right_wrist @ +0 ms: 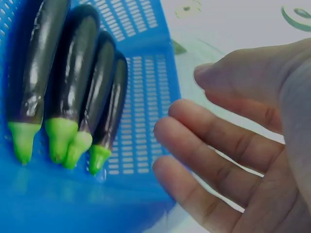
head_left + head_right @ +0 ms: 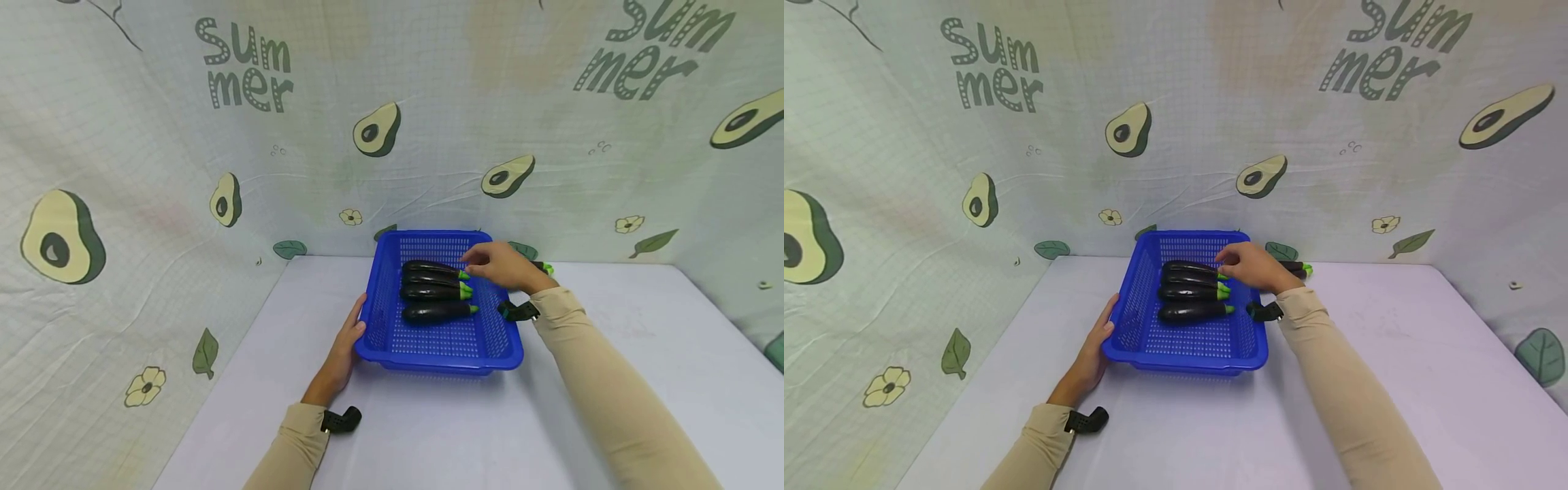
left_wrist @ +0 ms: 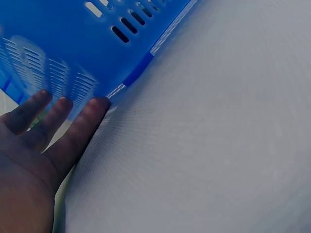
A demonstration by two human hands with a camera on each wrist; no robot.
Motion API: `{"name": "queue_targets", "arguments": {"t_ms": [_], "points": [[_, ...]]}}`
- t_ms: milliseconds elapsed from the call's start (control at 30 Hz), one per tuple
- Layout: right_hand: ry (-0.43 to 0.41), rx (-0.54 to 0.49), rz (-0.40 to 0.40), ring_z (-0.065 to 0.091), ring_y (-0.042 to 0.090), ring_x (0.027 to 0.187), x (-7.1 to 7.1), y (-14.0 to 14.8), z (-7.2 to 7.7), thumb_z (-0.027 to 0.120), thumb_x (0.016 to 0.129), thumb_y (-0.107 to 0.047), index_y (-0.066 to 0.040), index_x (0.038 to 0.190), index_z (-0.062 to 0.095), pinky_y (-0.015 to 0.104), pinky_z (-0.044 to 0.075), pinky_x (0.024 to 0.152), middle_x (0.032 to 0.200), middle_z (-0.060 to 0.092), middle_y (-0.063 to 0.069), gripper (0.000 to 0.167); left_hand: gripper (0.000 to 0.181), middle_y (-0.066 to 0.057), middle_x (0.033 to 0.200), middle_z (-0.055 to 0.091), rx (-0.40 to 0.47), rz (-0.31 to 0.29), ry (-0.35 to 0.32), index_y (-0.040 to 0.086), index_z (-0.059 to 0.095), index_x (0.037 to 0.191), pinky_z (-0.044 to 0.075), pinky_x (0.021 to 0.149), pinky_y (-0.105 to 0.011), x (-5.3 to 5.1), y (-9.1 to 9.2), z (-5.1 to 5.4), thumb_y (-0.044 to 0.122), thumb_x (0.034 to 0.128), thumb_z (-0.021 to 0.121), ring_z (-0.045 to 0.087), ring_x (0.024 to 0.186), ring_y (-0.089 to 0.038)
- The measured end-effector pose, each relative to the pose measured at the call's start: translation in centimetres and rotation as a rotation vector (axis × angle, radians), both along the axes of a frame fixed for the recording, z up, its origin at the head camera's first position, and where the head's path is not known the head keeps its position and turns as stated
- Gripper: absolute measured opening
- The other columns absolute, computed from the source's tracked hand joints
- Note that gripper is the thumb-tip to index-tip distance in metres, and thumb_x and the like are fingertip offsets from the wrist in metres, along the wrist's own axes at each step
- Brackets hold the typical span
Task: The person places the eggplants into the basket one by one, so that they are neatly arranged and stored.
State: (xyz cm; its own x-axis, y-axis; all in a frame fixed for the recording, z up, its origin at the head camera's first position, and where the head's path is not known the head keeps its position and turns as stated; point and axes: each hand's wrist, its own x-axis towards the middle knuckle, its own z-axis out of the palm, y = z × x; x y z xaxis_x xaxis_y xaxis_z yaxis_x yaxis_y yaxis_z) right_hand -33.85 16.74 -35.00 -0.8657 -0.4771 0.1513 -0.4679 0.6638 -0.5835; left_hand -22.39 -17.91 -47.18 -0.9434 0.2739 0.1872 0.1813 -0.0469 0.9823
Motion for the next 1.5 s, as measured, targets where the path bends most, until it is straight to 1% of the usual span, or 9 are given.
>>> {"name": "queue_targets", "arguments": {"t_ms": [233, 400, 533, 667, 833, 967, 1100, 1267, 1500], "points": [[-0.004, -0.063, -0.089, 0.063, 0.032, 0.106, -0.1, 2.3, 0.2, 0.065, 0.097, -0.019, -0.002, 0.122, 0.067, 0.049, 0.052, 0.089, 0.115, 0.068, 0.016, 0.03, 0.06, 0.005, 0.166, 0.008, 0.001, -0.005, -0.004, 0.039, 0.016, 0.16, 0.009, 0.116, -0.063, 0.0, 0.0, -0.2, 0.042, 0.1035, 0.036, 0.012, 0.15, -0.029], [0.032, -0.096, -0.143, 0.065, 0.033, 0.102, -0.4, 4.0, -0.1, 0.063, 0.098, -0.019, 0.002, 0.123, 0.066, 0.049, 0.053, 0.086, 0.115, 0.068, 0.019, 0.033, 0.059, 0.005, 0.166, 0.009, -0.004, -0.003, -0.001, 0.04, 0.016, 0.16, 0.011, 0.115, -0.063, 0.0, 0.0, -0.2, 0.041, 0.1037, 0.035, 0.014, 0.15, -0.029], [0.045, -0.138, -0.186, 0.066, 0.031, 0.096, -0.6, 5.2, -0.8, 0.064, 0.098, -0.018, 0.003, 0.124, 0.065, 0.042, 0.056, 0.08, 0.112, 0.068, 0.019, 0.033, 0.059, 0.006, 0.166, 0.008, -0.016, 0.001, 0.003, 0.04, 0.016, 0.16, 0.01, 0.115, -0.063, 0.0, -0.1, -0.3, 0.042, 0.1039, 0.035, 0.012, 0.15, -0.029], [0.036, -0.167, -0.205, 0.066, 0.032, 0.098, -0.7, 6.3, -1.5, 0.064, 0.097, -0.015, 0.004, 0.124, 0.065, 0.032, 0.055, 0.073, 0.113, 0.068, 0.021, 0.032, 0.059, 0.006, 0.166, 0.009, -0.013, 0.006, 0.003, 0.04, 0.017, 0.16, 0.009, 0.116, -0.061, 0.0, -0.1, -0.2, 0.041, 0.104, 0.035, 0.012, 0.151, -0.028], [0.024, -0.156, -0.216, 0.065, 0.034, 0.101, -0.8, 7.8, -2.5, 0.065, 0.098, -0.016, 0.004, 0.125, 0.063, 0.027, 0.055, 0.072, 0.116, 0.066, 0.024, 0.034, 0.059, 0.006, 0.166, 0.01, -0.01, 0.012, 0.004, 0.039, 0.018, 0.16, 0.009, 0.117, -0.06, -0.1, -0.1, -0.2, 0.04, 0.104, 0.035, 0.012, 0.15, -0.026], [0.019, -0.136, -0.248, 0.065, 0.035, 0.102, -0.7, 8.8, -3.4, 0.065, 0.098, -0.018, 0.003, 0.126, 0.063, 0.031, 0.055, 0.075, 0.116, 0.066, 0.024, 0.035, 0.059, 0.007, 0.166, 0.009, -0.018, 0.01, 0.008, 0.039, 0.017, 0.16, 0.006, 0.117, -0.061, -0.1, -0.1, -0.2, 0.041, 0.1041, 0.035, 0.009, 0.151, -0.026], [0.013, -0.122, -0.275, 0.063, 0.037, 0.106, -0.7, 9.5, -4.2, 0.064, 0.098, -0.019, 0.003, 0.128, 0.062, 0.043, 0.055, 0.081, 0.118, 0.065, 0.024, 0.037, 0.059, 0.007, 0.166, 0.009, -0.025, 0.014, 0.013, 0.039, 0.017, 0.16, 0.004, 0.117, -0.06, -0.1, -0.1, -0.2, 0.041, 0.1041, 0.034, 0.008, 0.151, -0.024], [-0.015, -0.111, -0.298, 0.058, 0.042, 0.115, -0.7, 10.1, -5.1, 0.064, 0.098, -0.019, 0.003, 0.132, 0.058, 0.054, 0.051, 0.089, 0.125, 0.062, 0.027, 0.041, 0.059, 0.006, 0.166, 0.009, -0.019, 0.007, 0.021, 0.037, 0.017, 0.161, 0.003, 0.117, -0.061, -0.2, -0.1, -0.3, 0.04, 0.1042, 0.035, 0.007, 0.152, -0.025], [-0.041, -0.096, -0.314, 0.049, 0.046, 0.126, -1.2, 10.5, -6.5, 0.066, 0.096, -0.017, 0.003, 0.139, 0.053, 0.06, 0.042, 0.1, 0.137, 0.053, 0.03, 0.049, 0.059, 0.007, 0.166, 0.01, -0.019, 0.019, 0.021, 0.038, 0.017, 0.16, 0.005, 0.117, -0.06, -0.1, -0.1, -0.2, 0.04, 0.1042, 0.035, 0.009, 0.151, -0.024]]}}
